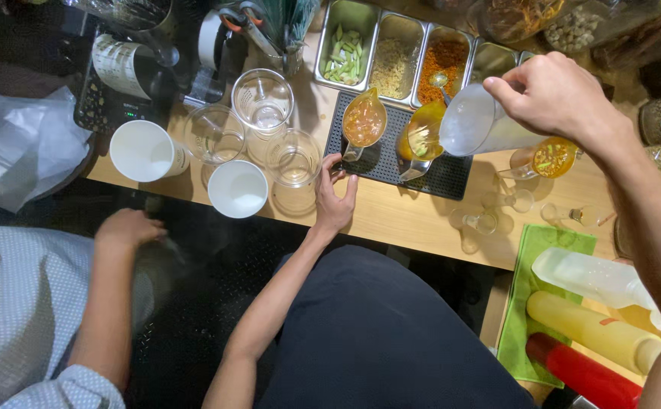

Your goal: The person prepares multiple drinks by adding various ingredients including garnishes and liquids from several containers into small pitchers and glasses at a bar counter.

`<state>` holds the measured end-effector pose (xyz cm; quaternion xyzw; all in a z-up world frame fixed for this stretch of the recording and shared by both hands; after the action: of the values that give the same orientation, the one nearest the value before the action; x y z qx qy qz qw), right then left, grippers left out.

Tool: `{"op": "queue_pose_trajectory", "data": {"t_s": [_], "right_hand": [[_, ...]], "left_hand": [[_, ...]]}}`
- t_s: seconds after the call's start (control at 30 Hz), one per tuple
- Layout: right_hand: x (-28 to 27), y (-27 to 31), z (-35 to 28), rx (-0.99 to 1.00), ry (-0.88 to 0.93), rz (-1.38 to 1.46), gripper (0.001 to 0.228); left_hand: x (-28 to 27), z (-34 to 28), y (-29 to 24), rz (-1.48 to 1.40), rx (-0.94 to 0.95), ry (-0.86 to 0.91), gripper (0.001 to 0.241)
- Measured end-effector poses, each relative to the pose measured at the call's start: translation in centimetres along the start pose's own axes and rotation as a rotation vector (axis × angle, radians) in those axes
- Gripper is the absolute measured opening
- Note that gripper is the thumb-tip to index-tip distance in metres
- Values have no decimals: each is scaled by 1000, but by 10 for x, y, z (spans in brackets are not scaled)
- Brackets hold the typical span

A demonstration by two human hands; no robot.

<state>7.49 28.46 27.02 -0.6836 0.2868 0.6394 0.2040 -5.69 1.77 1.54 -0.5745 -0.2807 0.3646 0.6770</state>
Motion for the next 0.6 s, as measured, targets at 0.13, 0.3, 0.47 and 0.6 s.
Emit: {"op": "queue_pose_trajectory", "data": {"t_s": [0.13, 0.3, 0.47, 0.6], "right_hand": [[-8, 25, 5, -41, 40, -149, 42], [-8, 72, 11, -182, 53, -266, 47], [4, 106, 8, -235, 81, -338, 51], [-29, 75, -37, -110, -192, -115, 45]], "left_hand": [[0, -6, 6, 21, 36, -38, 42], [2, -14, 20, 94, 103, -61, 24], [5, -34, -8, 6, 276, 212, 43], [16, -48, -65, -173, 448, 520, 47]]}}
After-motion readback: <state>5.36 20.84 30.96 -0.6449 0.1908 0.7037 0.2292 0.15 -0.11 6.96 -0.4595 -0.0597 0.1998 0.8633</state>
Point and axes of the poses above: each hand's wrist, its own z-axis towards the middle knuckle, its own x-axis out of the palm, y = z × x, the point moved 5 cm from there along z, towards the middle knuckle, and after that the axes turned 7 degrees about -y, right-handed, at the moved point
